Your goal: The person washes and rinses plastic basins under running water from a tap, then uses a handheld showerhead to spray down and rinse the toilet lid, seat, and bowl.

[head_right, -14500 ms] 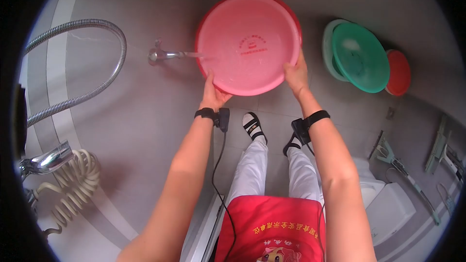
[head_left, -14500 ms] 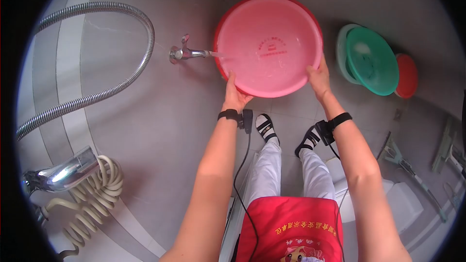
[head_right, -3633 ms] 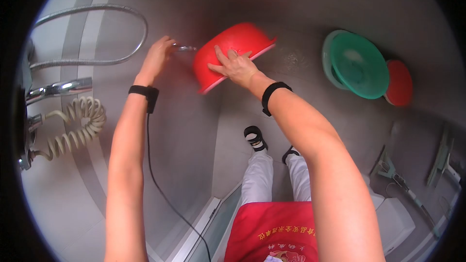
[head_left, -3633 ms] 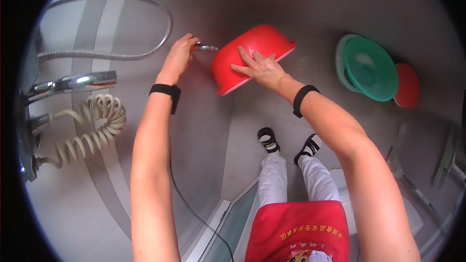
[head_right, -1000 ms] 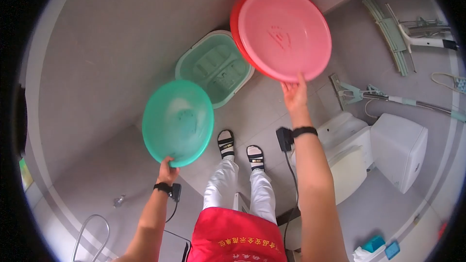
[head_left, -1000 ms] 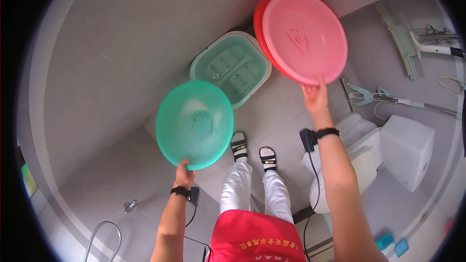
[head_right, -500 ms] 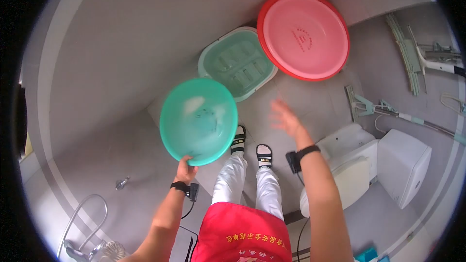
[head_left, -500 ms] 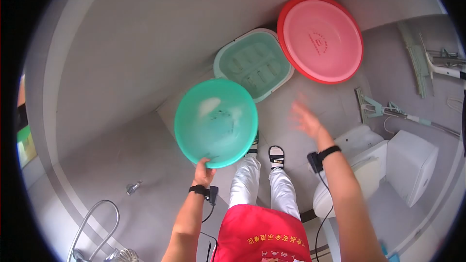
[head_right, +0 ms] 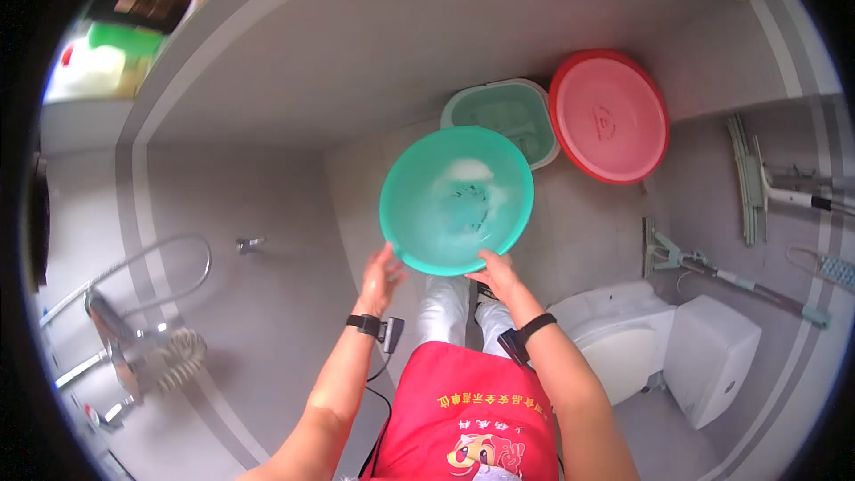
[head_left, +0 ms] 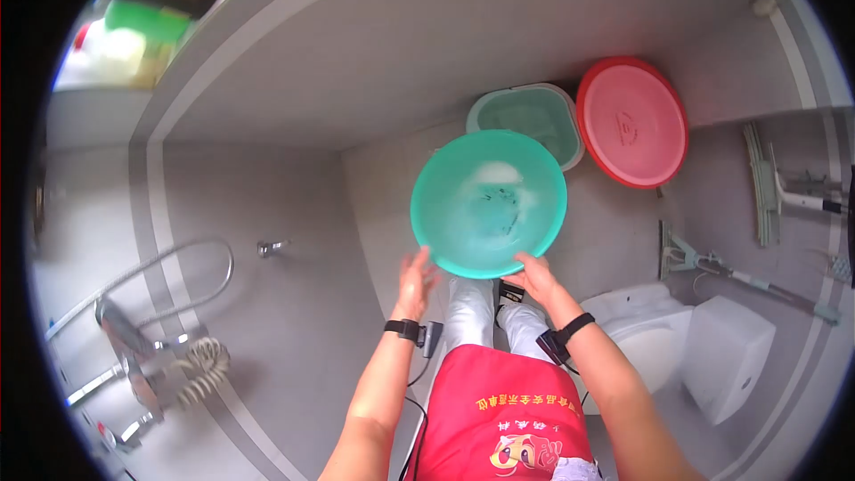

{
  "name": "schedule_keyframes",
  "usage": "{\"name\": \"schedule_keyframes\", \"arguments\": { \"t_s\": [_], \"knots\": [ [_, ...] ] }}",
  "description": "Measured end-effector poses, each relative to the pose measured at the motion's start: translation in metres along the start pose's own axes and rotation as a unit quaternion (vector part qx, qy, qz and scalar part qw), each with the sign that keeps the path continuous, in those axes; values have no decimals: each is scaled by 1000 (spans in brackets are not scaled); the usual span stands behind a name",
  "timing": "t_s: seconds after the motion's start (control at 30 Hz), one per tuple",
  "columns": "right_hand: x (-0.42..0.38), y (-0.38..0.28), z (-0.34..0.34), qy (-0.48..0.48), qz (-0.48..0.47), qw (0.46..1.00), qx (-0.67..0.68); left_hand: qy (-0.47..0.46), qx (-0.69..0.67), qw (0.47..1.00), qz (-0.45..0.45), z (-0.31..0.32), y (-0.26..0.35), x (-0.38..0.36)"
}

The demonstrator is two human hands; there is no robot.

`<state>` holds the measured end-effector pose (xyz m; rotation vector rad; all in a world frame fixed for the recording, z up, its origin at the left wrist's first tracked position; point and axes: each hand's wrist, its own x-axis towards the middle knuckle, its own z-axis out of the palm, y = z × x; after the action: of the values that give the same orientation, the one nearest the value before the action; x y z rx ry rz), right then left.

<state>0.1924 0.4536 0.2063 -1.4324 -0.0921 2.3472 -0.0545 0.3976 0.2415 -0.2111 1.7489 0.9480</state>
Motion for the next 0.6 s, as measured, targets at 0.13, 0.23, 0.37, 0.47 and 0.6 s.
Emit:
{"name": "schedule_keyframes", "arguments": {
  "t_s": [0.13,0.23,0.37,0.47,0.6],
  "knots": [
    [27,23,31,90,-33,995,-24,139,159,955,207,-114,13,54],
    [28,29,78,120,-4,990,-68,259,213,866,371,-159,68,33],
    [50,72,101,47,31,996,-63,357,402,655,531,-227,105,43],
    [53,94,133,-33,46,996,-69,340,463,670,470,-241,133,27],
    [54,114,189,-34,74,986,-145,251,490,741,383,-283,135,44]
  ]
}}
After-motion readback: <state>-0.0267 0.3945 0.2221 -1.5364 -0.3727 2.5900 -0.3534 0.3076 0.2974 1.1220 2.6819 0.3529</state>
